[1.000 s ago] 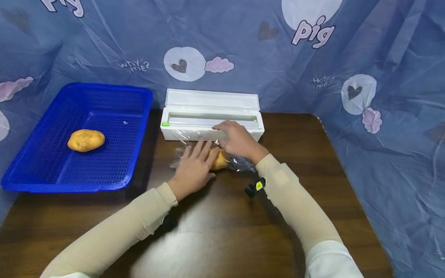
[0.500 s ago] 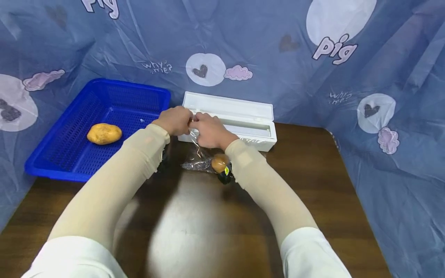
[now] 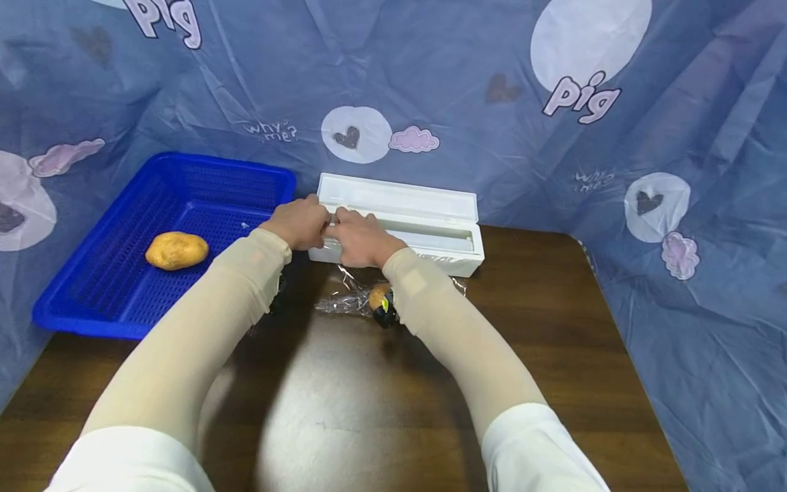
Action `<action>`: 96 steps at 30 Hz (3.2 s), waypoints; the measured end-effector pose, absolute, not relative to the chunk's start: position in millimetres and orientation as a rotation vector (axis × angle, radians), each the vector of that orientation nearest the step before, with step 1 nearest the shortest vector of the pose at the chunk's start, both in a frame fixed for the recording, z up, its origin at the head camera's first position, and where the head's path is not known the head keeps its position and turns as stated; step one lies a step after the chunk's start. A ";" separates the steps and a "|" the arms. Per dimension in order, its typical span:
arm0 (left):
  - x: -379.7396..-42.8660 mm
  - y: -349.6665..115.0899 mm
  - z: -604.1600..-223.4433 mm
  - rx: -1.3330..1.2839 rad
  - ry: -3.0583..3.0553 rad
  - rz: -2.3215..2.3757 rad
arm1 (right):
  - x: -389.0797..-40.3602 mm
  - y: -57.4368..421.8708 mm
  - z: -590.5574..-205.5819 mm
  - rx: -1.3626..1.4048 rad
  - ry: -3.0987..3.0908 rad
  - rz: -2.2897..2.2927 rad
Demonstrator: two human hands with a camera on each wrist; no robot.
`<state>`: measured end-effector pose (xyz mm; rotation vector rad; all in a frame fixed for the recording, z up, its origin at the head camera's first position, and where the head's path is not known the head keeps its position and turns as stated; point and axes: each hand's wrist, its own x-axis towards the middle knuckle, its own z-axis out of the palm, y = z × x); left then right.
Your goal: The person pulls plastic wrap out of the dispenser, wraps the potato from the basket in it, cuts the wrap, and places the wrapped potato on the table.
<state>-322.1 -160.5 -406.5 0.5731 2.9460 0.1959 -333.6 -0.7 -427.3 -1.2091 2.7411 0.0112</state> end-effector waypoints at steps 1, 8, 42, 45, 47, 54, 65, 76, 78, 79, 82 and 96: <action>-321.6 -160.3 -406.1 0.574 2.952 0.179 | -333.8 -1.2 -427.6 -1.212 2.745 0.024; -320.1 -159.7 -407.0 0.614 2.967 0.142 | -333.8 0.1 -433.7 -1.270 2.820 0.285; -321.4 -157.8 -409.5 0.678 2.963 0.149 | -330.9 77.8 -447.9 -1.466 2.907 0.145; -321.8 -157.5 -410.9 0.679 2.962 0.150 | -329.6 89.6 -448.9 -1.407 2.916 0.129; -321.6 -157.2 -409.3 0.678 2.967 0.144 | -328.9 96.3 -449.6 -1.371 2.927 0.137; -318.8 -154.6 -407.5 0.687 2.962 0.131 | -326.1 109.6 -452.6 -1.380 2.939 0.120; -321.2 -153.4 -412.7 0.680 2.970 0.116 | -321.6 142.6 -454.8 -1.304 2.961 0.174; -320.7 -150.2 -411.6 0.674 2.981 0.106 | -319.2 178.4 -451.5 -1.271 2.980 0.236; -320.7 -150.9 -411.3 0.675 2.976 0.100 | -319.4 188.0 -452.4 -1.257 2.991 0.237; -320.8 -151.4 -411.1 0.673 2.974 0.103 | -319.5 193.0 -452.9 -1.250 2.999 0.227; -321.2 -152.5 -410.4 0.677 2.969 0.105 | -319.4 208.3 -455.0 -1.233 3.027 0.209; -319.0 -150.5 -409.3 0.693 2.964 0.128 | -312.7 276.3 -461.8 -1.195 3.143 0.242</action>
